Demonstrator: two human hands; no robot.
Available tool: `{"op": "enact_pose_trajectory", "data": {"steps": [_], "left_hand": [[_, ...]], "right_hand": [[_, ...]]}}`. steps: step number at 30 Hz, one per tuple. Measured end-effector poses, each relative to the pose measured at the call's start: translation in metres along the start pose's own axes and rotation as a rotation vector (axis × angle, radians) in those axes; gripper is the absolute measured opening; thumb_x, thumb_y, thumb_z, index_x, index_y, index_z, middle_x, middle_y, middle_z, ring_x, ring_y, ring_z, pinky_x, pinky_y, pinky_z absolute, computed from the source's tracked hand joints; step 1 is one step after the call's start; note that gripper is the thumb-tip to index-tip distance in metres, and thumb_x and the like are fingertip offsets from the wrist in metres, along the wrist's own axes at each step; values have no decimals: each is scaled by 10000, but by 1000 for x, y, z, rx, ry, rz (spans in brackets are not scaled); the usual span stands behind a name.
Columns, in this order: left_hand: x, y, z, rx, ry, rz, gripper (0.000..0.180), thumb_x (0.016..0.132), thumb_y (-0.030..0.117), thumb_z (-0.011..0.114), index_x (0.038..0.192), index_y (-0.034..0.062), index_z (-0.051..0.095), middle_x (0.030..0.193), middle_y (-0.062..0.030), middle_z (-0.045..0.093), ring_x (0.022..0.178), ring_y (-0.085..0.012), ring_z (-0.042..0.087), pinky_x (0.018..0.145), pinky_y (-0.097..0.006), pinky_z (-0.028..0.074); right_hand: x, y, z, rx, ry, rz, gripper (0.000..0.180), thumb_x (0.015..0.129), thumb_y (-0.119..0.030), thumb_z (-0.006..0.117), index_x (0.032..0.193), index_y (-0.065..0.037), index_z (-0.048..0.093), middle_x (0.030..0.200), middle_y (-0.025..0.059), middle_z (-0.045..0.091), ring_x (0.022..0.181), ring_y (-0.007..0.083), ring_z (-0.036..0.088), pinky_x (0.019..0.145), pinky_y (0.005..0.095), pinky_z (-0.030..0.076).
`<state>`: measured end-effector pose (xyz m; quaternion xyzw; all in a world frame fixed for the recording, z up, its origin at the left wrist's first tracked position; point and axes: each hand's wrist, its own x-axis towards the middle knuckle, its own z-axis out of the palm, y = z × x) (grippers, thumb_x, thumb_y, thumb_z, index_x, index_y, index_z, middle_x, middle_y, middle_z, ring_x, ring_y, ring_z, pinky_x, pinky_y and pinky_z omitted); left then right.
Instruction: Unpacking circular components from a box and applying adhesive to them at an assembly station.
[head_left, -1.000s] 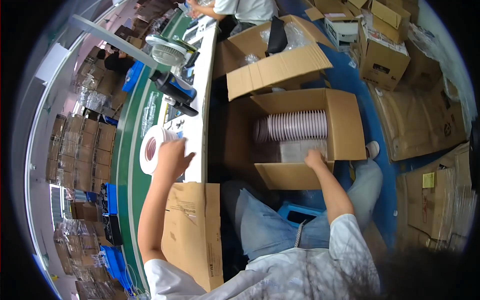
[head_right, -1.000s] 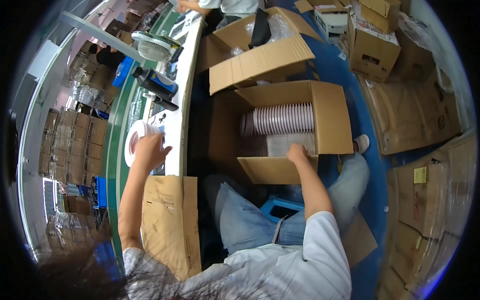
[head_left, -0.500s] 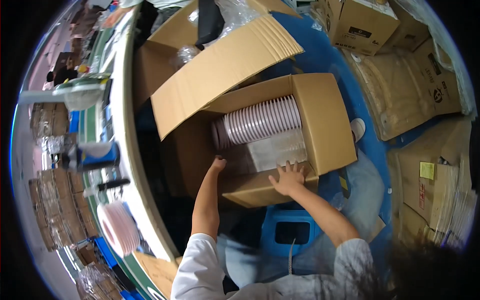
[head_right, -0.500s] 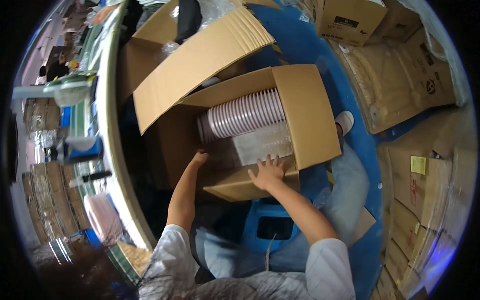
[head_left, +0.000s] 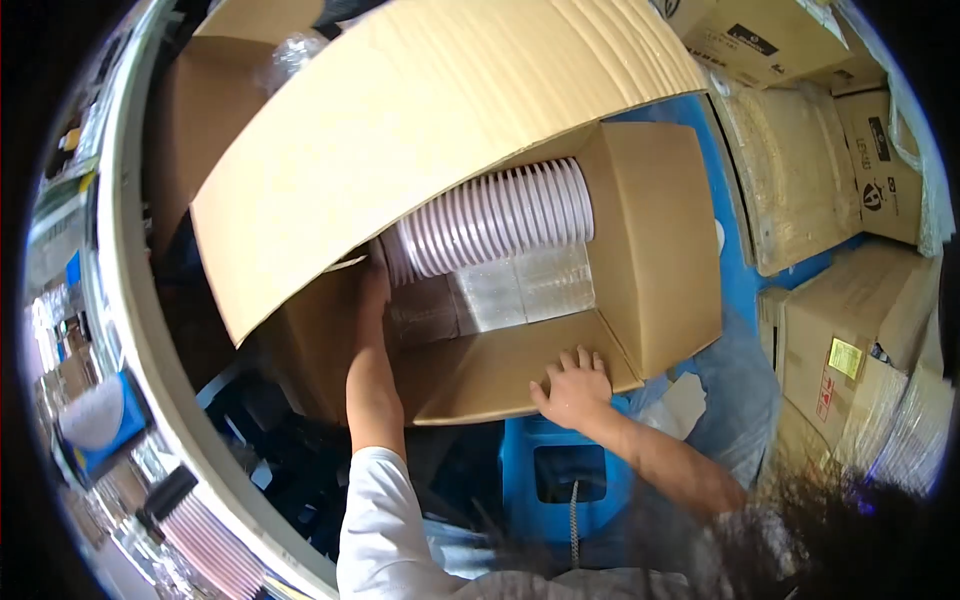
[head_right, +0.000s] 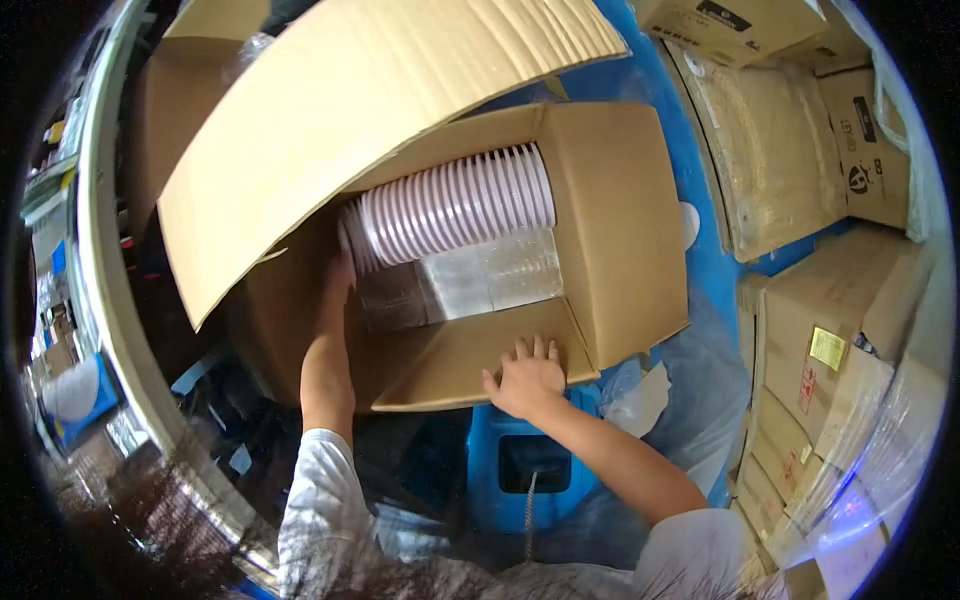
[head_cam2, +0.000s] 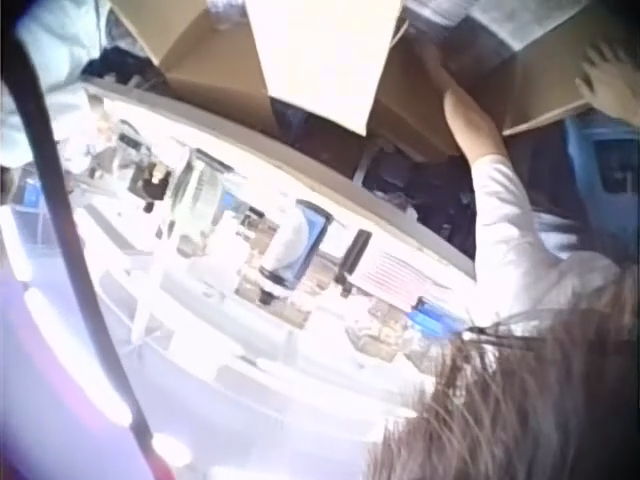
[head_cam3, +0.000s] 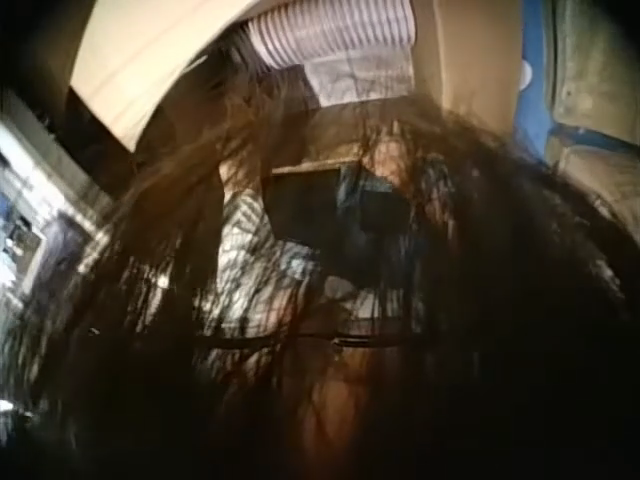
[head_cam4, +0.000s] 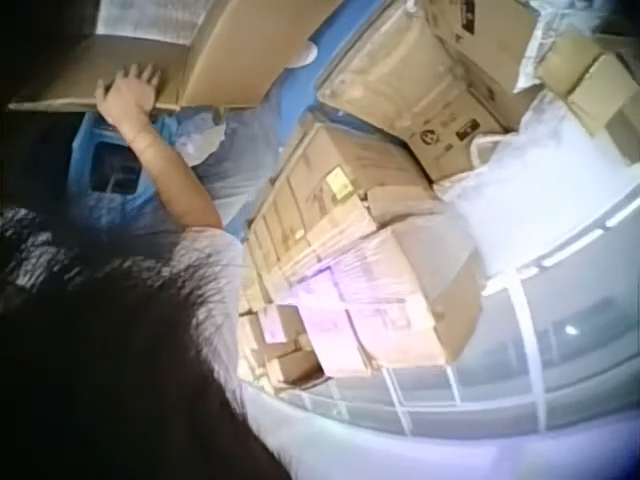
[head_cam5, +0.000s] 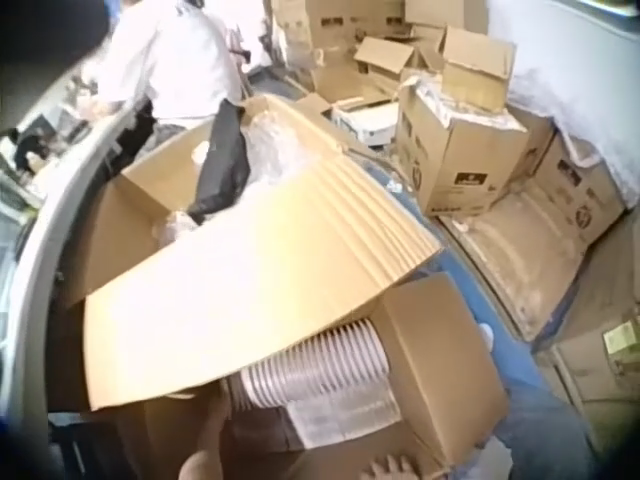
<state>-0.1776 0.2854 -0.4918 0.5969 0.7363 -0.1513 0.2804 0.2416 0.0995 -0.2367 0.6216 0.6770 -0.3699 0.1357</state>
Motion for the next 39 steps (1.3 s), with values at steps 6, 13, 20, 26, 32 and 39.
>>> {"op": "enact_pose_trajectory", "data": {"steps": [6,13,20,26,32,39], "left_hand": [[-125,67,-47,-687,209,-332,743,923,587,367,1274,-57,484,1258,-257,520,1186,-364,491,948,-398,417],[-273,208,-61,-1363,447,27,331,995,326,418,995,17,537,680,32,479,586,-71,432,521,-241,374],[-355,281,-74,-1152,193,442,359,999,292,409,1190,2,502,954,-48,578,858,-122,521,767,-263,438],[-371,282,-81,-1036,180,392,475,1000,338,365,1209,-54,531,1114,-120,617,1014,-182,558,899,-296,419],[-363,249,-100,-1924,87,221,510,1006,346,293,1044,-65,593,941,-155,659,861,-234,621,849,-342,471],[-380,212,-122,-2000,239,176,494,995,367,299,1076,-54,545,835,-133,619,743,-252,615,725,-362,508]], "right_hand": [[1,-8,-3,-11,-60,6,546,829,-500,446,1129,-95,657,1276,174,532,1232,363,419,1009,487,324],[26,-18,6,829,275,-258,486,833,-341,629,1172,5,577,1201,226,559,1126,375,523,974,411,409],[39,-7,-31,1518,174,-503,440,921,-326,557,1113,70,574,1125,174,603,1081,223,556,940,336,405],[26,9,-39,1332,508,-562,371,934,-286,531,908,68,641,1024,120,645,999,209,583,876,339,428],[2,19,-59,1373,483,-407,395,954,-297,445,998,35,653,944,147,668,891,215,620,813,307,464],[-37,19,-81,1660,262,-402,510,974,-352,336,1118,64,592,975,137,669,851,200,647,770,331,519]]}}
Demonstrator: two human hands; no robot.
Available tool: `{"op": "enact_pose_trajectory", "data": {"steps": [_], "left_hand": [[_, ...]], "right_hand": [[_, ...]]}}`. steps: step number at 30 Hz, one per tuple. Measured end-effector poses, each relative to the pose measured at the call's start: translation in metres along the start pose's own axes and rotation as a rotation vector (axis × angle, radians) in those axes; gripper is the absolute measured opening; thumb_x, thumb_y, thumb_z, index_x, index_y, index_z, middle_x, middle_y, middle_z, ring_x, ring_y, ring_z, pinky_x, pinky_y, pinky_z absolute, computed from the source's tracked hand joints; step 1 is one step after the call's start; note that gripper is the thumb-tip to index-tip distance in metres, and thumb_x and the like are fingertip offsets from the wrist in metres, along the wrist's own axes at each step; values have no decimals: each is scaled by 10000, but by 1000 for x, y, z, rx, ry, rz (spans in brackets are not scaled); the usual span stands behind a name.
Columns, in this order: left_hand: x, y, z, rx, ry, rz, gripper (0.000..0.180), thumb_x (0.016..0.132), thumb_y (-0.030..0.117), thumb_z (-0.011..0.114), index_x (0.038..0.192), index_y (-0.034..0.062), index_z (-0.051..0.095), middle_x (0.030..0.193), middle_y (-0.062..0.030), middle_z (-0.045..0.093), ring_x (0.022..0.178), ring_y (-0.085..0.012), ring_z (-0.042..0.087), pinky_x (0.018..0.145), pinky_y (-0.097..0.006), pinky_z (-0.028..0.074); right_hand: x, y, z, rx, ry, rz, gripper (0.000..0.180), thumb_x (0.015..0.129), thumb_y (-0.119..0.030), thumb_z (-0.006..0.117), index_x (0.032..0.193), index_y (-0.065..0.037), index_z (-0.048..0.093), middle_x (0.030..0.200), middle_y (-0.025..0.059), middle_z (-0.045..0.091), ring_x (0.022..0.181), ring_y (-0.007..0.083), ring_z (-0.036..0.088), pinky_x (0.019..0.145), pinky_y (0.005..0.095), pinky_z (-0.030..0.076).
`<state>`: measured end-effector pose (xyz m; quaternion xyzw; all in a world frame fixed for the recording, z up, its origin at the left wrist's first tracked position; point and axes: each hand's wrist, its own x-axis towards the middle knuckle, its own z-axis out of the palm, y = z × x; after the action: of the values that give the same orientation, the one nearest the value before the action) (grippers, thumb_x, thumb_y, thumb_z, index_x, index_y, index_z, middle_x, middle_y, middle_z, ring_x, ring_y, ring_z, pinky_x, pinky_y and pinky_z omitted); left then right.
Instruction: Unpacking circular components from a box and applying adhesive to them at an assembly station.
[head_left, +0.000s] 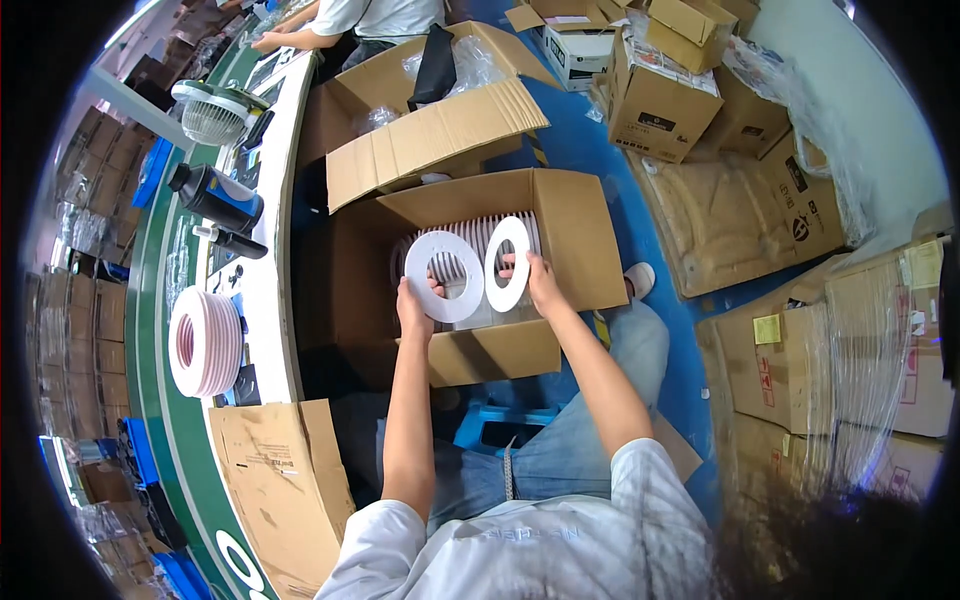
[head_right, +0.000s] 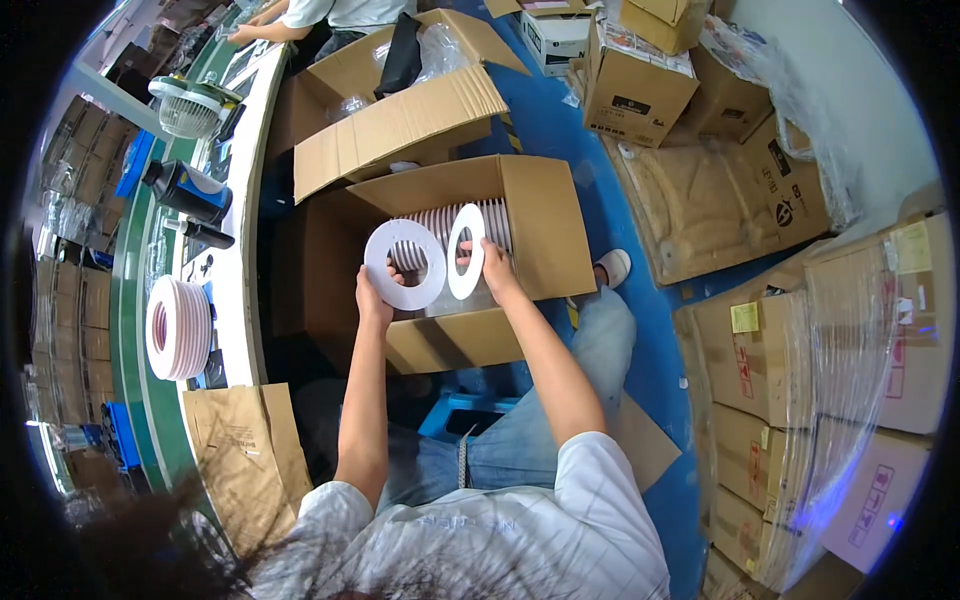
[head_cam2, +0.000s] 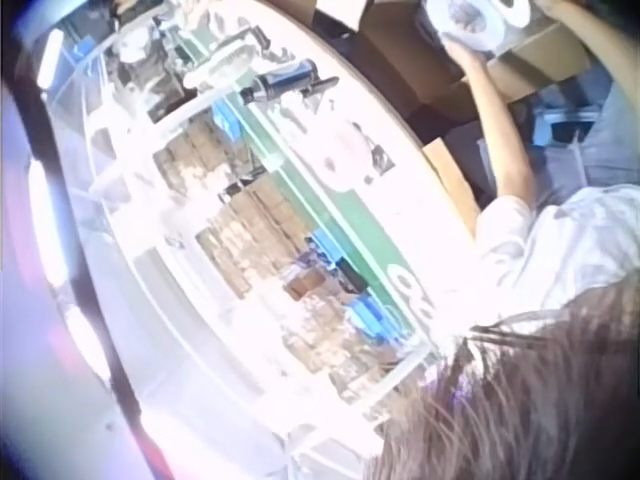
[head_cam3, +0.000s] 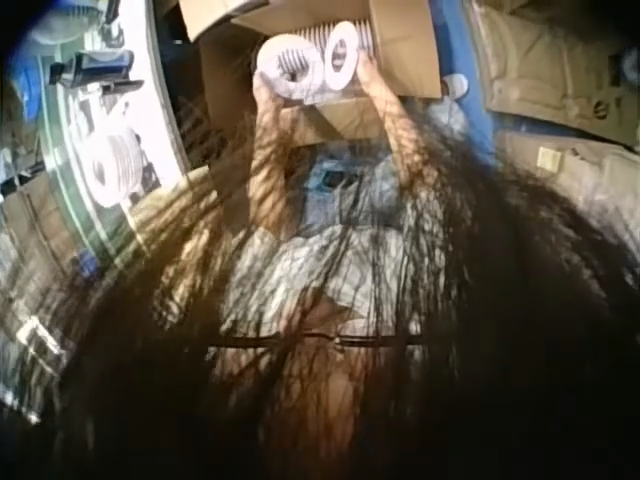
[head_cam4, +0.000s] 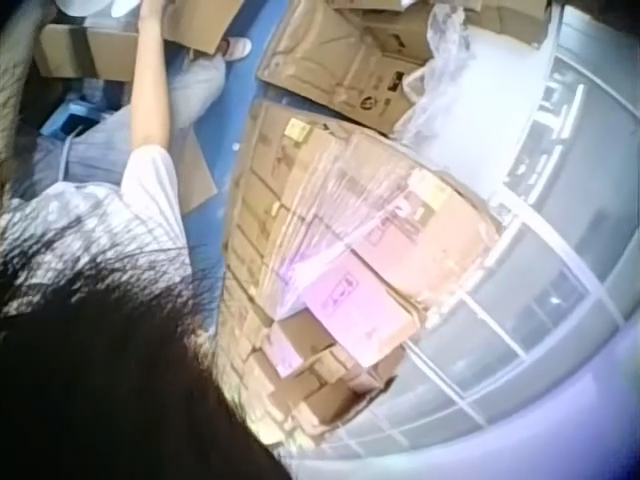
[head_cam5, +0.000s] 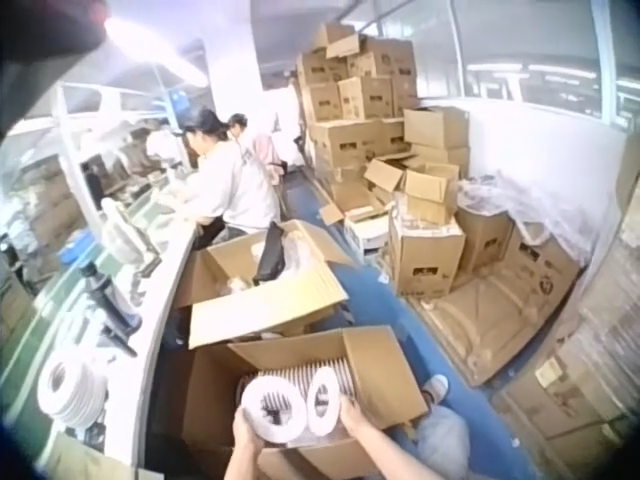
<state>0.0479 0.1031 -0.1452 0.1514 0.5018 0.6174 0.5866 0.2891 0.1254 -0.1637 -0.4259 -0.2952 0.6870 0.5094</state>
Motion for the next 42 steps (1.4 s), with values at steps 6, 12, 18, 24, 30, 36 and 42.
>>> {"op": "enact_pose_trajectory", "data": {"steps": [6,12,18,24,30,36,42], "left_hand": [[-16,32,18,-64,-45,193,578,952,455,275,1067,-41,549,698,-102,600,686,-258,597,720,-382,488],[34,40,7,316,-116,46,502,938,468,461,951,-25,550,641,-84,572,580,-239,596,591,-351,494],[-9,43,20,418,-171,233,189,808,130,566,952,8,576,800,-77,631,775,-162,599,755,-286,462],[-6,28,15,448,-114,164,212,921,205,535,939,-5,558,792,-91,643,736,-182,630,693,-307,487],[-8,32,13,428,-144,284,144,883,163,546,859,22,563,692,-68,631,643,-133,595,595,-264,454],[-18,46,20,232,-116,157,173,819,79,518,960,-12,560,727,-69,617,647,-134,586,622,-253,457],[-26,42,31,211,-131,132,282,820,78,541,1069,-52,543,714,-73,605,652,-130,582,646,-239,451]], "right_hand": [[-15,-16,-5,38,-194,-153,599,968,-403,221,1172,48,557,926,140,668,837,211,640,787,340,521],[-12,-34,23,20,-272,-139,568,972,-380,243,1190,36,563,917,121,672,846,197,637,777,315,506],[-20,-36,35,48,-159,-220,551,965,-383,272,1190,30,559,871,111,669,845,199,633,840,331,473],[-3,-8,16,-137,36,-330,511,979,-393,312,1074,32,579,678,46,538,651,161,541,685,325,457],[4,-19,1,209,-265,-124,462,963,-363,359,1197,11,495,707,-22,428,657,98,459,698,297,448],[-28,-64,40,392,-377,-116,511,863,-257,402,1259,64,439,780,76,520,745,189,524,809,352,450],[-35,-63,30,383,-388,-144,566,843,-306,370,1259,70,446,820,112,569,776,223,559,808,362,453]]}}
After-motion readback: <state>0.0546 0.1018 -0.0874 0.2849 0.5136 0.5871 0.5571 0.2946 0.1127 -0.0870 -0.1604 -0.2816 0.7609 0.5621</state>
